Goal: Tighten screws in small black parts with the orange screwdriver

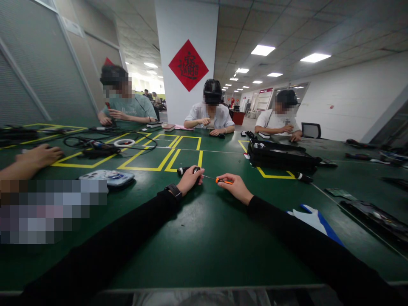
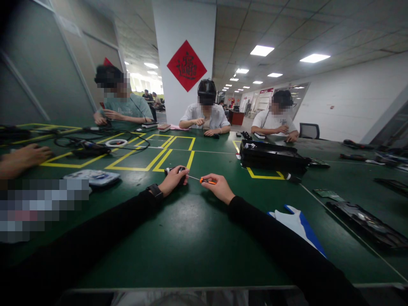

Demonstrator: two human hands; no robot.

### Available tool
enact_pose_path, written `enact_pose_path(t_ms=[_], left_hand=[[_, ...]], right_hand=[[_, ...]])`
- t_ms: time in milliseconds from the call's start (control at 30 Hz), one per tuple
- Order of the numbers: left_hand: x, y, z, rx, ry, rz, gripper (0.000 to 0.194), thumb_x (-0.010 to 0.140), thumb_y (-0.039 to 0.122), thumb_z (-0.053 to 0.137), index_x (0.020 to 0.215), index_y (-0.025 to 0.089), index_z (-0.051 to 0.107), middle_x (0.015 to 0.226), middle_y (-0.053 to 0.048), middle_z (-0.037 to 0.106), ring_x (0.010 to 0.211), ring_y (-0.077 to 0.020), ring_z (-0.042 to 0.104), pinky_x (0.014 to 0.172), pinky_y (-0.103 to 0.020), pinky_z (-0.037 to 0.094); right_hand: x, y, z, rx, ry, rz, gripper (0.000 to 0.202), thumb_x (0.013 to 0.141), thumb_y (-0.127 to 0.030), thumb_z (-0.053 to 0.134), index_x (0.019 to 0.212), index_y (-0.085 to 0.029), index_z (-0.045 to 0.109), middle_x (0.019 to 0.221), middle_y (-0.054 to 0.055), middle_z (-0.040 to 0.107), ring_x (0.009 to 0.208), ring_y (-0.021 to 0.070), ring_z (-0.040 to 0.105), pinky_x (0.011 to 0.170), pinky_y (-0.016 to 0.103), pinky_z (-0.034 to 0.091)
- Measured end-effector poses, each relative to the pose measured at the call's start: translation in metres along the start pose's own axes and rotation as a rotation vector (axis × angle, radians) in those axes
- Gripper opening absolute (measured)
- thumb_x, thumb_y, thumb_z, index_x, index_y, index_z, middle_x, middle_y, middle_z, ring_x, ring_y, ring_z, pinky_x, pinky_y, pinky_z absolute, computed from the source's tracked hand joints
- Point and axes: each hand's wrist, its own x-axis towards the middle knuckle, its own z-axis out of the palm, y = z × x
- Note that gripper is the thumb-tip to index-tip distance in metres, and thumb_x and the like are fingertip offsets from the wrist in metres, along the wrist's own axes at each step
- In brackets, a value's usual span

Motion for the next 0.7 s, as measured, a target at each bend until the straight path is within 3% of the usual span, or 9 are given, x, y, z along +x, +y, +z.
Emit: enact_pose_path(t_ms=[167, 400, 567, 700], left_hand=[[-0.0009, 0.0009, 0.0001, -0.008, 0.0, 0.004, 0.028, 0.073, 0.041, 0.055, 0.081, 0.015, 0.047, 0.063, 0.001, 0.055, 0.046, -0.0067, 0.05, 0.044, -0.02, 0.042], [-0.0023, 0.0027, 0.0015, 0.024, 0.006, 0.008, 0.026, 0.072, 0.038, 0.056, 0.082, 0.015, 0.048, 0.061, 0.002, 0.055, 0.043, -0.0058, 0.048, 0.043, -0.019, 0.04], [-0.0005, 0.0002, -0.0004, 0.056, 0.04, 0.026, 0.026, 0.071, 0.037, 0.057, 0.083, 0.016, 0.049, 0.06, 0.002, 0.055, 0.043, -0.006, 0.049, 0.044, -0.019, 0.04], [0.0, -0.0011, -0.0017, 0.083, 0.062, 0.049, 0.025, 0.071, 0.037, 0.056, 0.083, 0.016, 0.05, 0.061, 0.002, 0.055, 0.045, -0.0063, 0.05, 0.045, -0.019, 0.04]], right_hand=[[0.0012, 0.0014, -0.0008, -0.029, 0.035, 0.01, 0.034, 0.066, -0.037, 0.061, 0.091, -0.015, 0.062, 0.062, -0.003, 0.05, 0.055, 0.008, 0.042, 0.054, 0.021, 0.035], [-0.001, -0.0021, 0.0002, -0.061, 0.038, 0.011, 0.035, 0.068, -0.037, 0.059, 0.095, -0.015, 0.061, 0.068, 0.0, 0.055, 0.059, 0.0099, 0.047, 0.057, 0.022, 0.038], [-0.0021, -0.0033, 0.0001, -0.261, 0.005, 0.004, 0.034, 0.081, -0.039, 0.042, 0.076, -0.014, 0.064, 0.062, 0.001, 0.057, 0.057, 0.0104, 0.047, 0.059, 0.023, 0.036], [-0.0019, 0.0019, 0.0006, -0.34, 0.02, -0.115, 0.022, 0.078, -0.032, 0.049, 0.086, -0.017, 0.062, 0.079, 0.003, 0.059, 0.072, 0.013, 0.049, 0.069, 0.026, 0.037]])
